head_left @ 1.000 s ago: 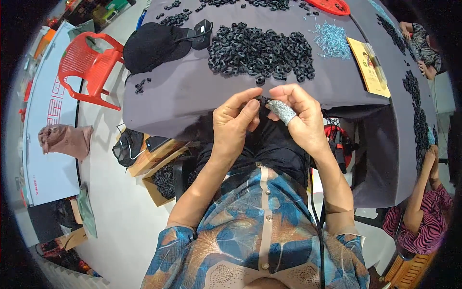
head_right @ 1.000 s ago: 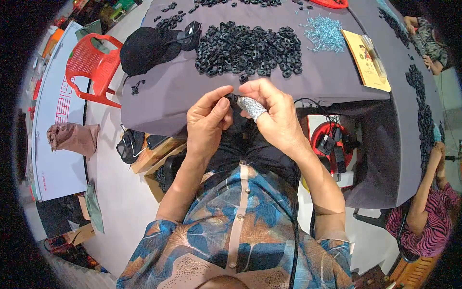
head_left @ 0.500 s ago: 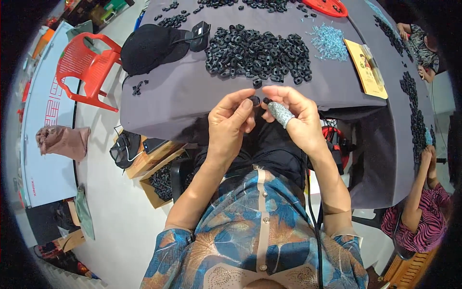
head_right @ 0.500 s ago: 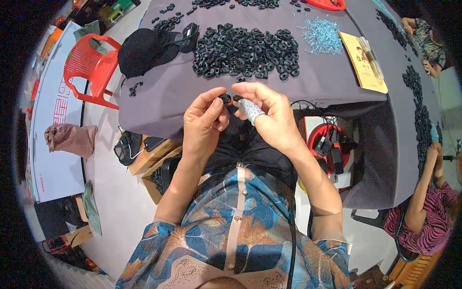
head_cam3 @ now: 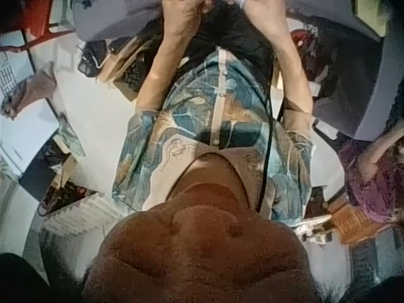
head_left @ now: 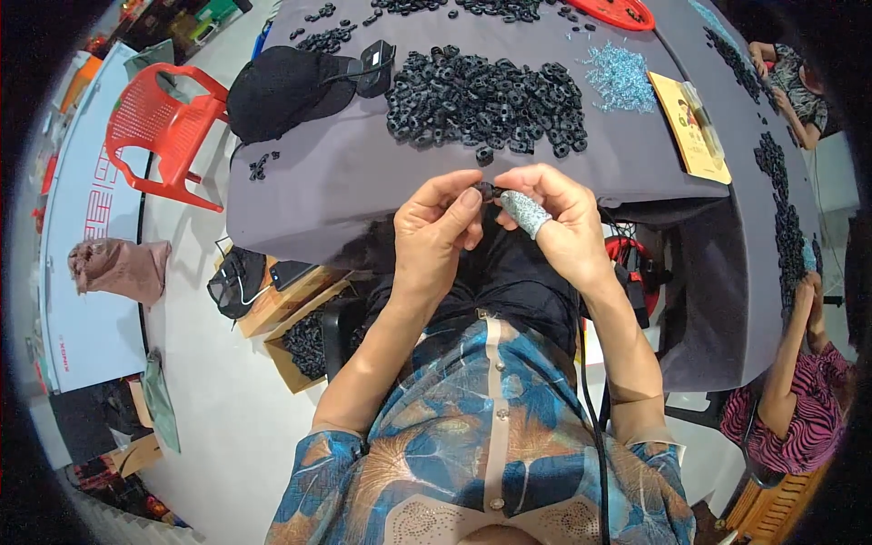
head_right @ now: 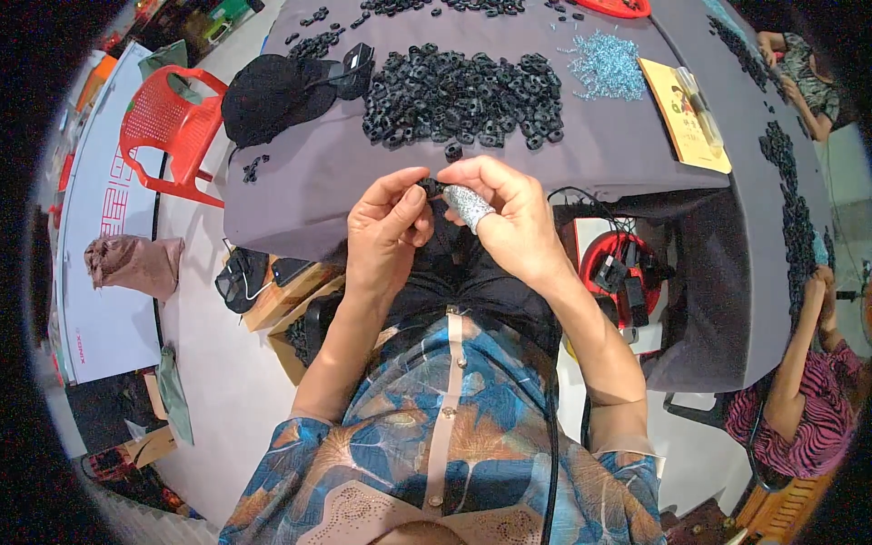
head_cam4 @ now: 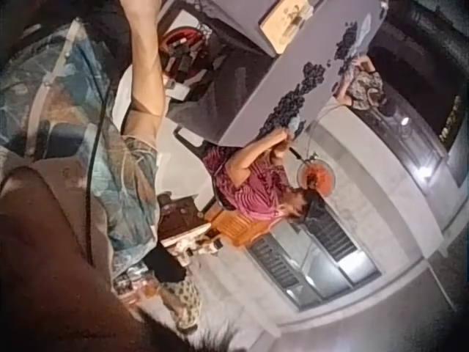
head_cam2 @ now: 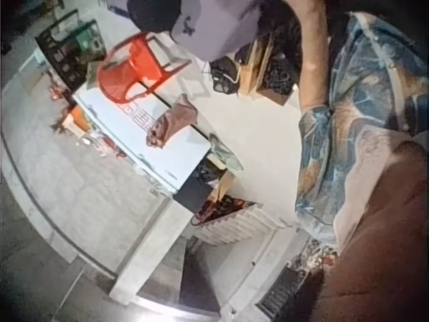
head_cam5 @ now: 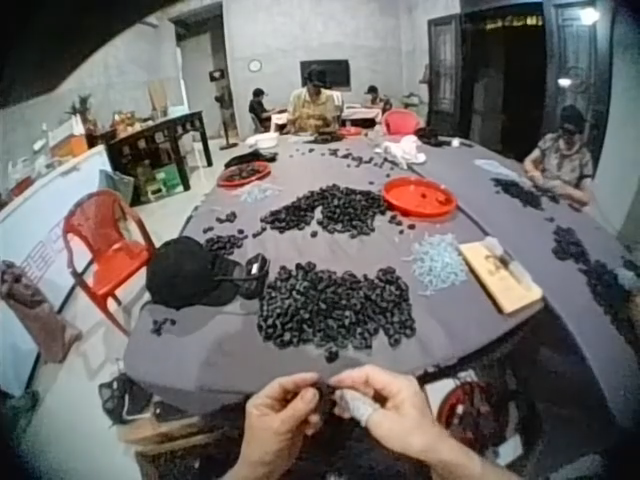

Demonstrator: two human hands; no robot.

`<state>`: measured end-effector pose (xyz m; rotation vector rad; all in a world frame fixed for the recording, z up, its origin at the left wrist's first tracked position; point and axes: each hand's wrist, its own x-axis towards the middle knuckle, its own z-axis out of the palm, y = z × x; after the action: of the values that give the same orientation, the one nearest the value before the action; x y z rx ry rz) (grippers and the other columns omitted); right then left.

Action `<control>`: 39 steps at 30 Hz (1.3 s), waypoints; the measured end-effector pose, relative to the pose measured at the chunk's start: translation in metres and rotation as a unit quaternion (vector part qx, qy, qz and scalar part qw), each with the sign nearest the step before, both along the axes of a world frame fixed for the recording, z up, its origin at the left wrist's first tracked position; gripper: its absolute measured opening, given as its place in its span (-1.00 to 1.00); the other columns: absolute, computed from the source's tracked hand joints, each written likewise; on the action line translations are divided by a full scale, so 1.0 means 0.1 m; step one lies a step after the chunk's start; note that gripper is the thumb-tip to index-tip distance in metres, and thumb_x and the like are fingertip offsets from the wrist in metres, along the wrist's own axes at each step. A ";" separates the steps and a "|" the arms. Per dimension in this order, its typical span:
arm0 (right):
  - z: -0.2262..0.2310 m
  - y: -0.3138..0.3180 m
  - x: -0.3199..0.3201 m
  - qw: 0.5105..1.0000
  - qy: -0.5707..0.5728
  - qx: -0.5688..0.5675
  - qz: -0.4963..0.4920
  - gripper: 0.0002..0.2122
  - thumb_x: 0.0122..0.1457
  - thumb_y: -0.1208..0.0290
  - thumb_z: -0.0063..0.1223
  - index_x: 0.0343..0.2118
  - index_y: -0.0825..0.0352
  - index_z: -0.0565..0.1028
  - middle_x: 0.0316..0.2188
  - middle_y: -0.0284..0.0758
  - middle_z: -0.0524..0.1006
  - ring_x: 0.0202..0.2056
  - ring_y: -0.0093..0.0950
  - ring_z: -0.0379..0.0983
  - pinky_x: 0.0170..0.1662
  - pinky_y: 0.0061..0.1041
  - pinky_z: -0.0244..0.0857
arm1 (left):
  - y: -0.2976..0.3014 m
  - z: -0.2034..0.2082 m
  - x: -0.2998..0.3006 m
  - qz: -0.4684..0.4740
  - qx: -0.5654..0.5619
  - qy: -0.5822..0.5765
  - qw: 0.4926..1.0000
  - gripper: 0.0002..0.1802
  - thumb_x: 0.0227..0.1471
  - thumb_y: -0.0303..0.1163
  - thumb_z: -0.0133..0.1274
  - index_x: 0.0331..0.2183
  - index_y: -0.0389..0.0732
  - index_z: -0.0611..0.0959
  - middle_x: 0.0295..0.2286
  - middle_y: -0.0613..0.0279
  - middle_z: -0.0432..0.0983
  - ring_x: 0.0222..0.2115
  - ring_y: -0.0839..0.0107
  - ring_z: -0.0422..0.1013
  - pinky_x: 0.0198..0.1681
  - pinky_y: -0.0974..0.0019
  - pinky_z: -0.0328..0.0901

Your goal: Manually assemble small plastic components by inserting white inserts into black plastic housings.

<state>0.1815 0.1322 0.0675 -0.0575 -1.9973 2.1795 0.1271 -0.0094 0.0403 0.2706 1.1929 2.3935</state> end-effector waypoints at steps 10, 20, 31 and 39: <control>0.03 -0.02 0.00 0.999 -0.047 0.010 -0.025 -0.82 0.04 0.69 -0.12 -0.26 0.46 0.41 -0.43 -0.30 0.51 -0.47 -0.62 0.44 -0.39 -0.67 0.33 | -0.01 -0.01 0.00 0.002 -0.011 -0.010 1.000 -0.79 -0.02 -0.51 0.02 -0.26 -0.32 0.53 -0.57 0.35 0.41 -0.65 0.66 0.27 -0.63 0.60 0.14; -0.07 0.08 -0.02 0.998 -0.043 0.030 0.020 -0.78 0.02 0.69 -0.22 -0.26 0.46 0.41 -0.44 -0.30 0.51 -0.49 -0.63 0.43 -0.43 -0.67 0.30 | 0.00 -0.02 0.00 0.000 -0.010 -0.001 1.000 -0.79 -0.02 -0.51 0.01 -0.26 -0.33 0.53 -0.56 0.35 0.41 -0.65 0.67 0.27 -0.65 0.60 0.13; -0.04 0.09 -0.04 0.994 -0.054 0.083 0.047 -0.92 0.10 0.59 -0.18 -0.37 0.40 0.38 -0.57 -0.36 0.48 -0.57 -0.69 0.37 -0.48 -0.70 0.27 | 0.00 -0.03 -0.01 -0.013 -0.011 -0.016 1.000 -0.79 -0.01 -0.50 0.01 -0.25 -0.32 0.51 -0.54 0.33 0.41 -0.62 0.66 0.28 -0.60 0.58 0.19; -0.04 0.08 -0.03 0.990 -0.092 0.088 0.067 -0.92 0.12 0.54 -0.18 -0.40 0.41 0.38 -0.62 -0.36 0.47 -0.63 -0.67 0.37 -0.56 -0.70 0.26 | 0.00 -0.08 0.00 -0.019 -0.002 -0.018 1.000 -0.79 -0.01 -0.49 0.02 -0.26 -0.31 0.51 -0.52 0.30 0.43 -0.62 0.64 0.30 -0.59 0.59 0.20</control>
<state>0.1782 0.1406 0.0636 -0.1052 -2.3509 2.1357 0.1268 -0.0095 0.0321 0.2465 1.1670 2.3537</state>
